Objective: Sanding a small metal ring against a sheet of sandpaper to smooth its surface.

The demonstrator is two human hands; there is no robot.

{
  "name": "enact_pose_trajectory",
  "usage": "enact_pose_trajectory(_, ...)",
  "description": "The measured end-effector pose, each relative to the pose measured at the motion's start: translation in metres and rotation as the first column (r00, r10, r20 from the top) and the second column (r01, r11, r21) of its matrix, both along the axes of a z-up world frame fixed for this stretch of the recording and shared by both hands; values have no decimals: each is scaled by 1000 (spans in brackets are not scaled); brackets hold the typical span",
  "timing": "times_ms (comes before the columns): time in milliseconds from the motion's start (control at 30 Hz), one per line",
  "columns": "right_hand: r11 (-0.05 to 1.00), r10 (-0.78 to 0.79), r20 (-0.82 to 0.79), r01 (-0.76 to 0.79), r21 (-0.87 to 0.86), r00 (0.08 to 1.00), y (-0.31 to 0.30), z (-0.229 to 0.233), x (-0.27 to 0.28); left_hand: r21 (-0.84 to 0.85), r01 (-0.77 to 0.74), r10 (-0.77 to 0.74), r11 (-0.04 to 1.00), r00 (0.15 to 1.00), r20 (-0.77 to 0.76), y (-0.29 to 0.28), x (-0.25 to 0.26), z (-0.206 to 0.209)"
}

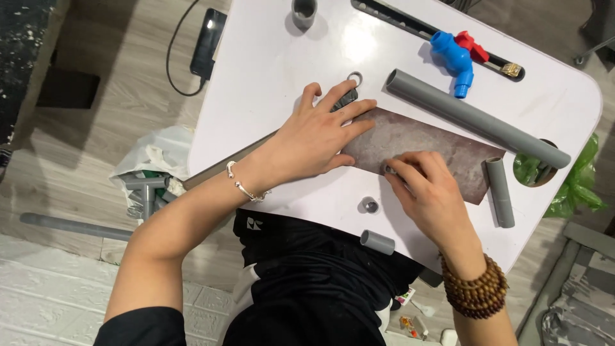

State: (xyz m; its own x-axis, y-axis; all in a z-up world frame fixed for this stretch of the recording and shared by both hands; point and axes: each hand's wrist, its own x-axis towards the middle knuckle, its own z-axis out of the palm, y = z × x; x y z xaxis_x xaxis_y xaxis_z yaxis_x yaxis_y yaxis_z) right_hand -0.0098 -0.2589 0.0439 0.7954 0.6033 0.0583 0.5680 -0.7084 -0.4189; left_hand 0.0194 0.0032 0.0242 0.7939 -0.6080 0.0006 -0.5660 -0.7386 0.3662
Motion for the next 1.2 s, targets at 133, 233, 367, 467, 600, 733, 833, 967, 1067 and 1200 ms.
enact_pose_trajectory(133, 1000, -8, -14, 9, 9, 1000, -4, -5, -3, -6, -11, 11, 1000, 1000, -17, -1, -3, -1)
enact_pose_trajectory(233, 999, -3, 7, 3, 54, 1000, 6, -16, 1, 25, -6, 6, 1000, 1000, 10, -1, -4, -6)
enact_pose_trajectory(367, 991, 14, 26, -17, 134, 1000, 16, -28, 4, 48, -23, 24, 999, 999, -22, -2, -7, -1)
enact_pose_trajectory(467, 992, 12, 30, -16, 127, 999, 13, -24, 8, 75, -29, 32, 997, 999, -44, -4, -1, 3)
enact_pose_trajectory(600, 998, 13, -34, -11, 69, 999, -4, -4, 2, 106, -37, 48, 994, 993, -109, -5, 0, 6)
enact_pose_trajectory(733, 998, 6, -22, -4, 69, 1000, -12, -14, 2, 114, -12, 21, 993, 996, -83, -7, 2, 9)
enact_pose_trajectory(833, 995, 47, 28, -49, 81, 998, 0, -6, 6, 139, -16, 35, 990, 991, -133, -9, 2, 9)
enact_pose_trajectory(967, 996, 49, 25, -51, 79, 998, 12, -6, 18, 163, -8, 36, 987, 985, -168, -10, 3, 6)
enact_pose_trajectory(1067, 992, -9, -22, 11, 128, 1000, 21, -7, 23, 128, -49, 68, 991, 987, -144, -9, 1, -5)
enact_pose_trajectory(1200, 984, -32, -106, 49, 168, 994, 19, -5, 12, 42, -75, 81, 996, 984, -160, -8, 0, -9)
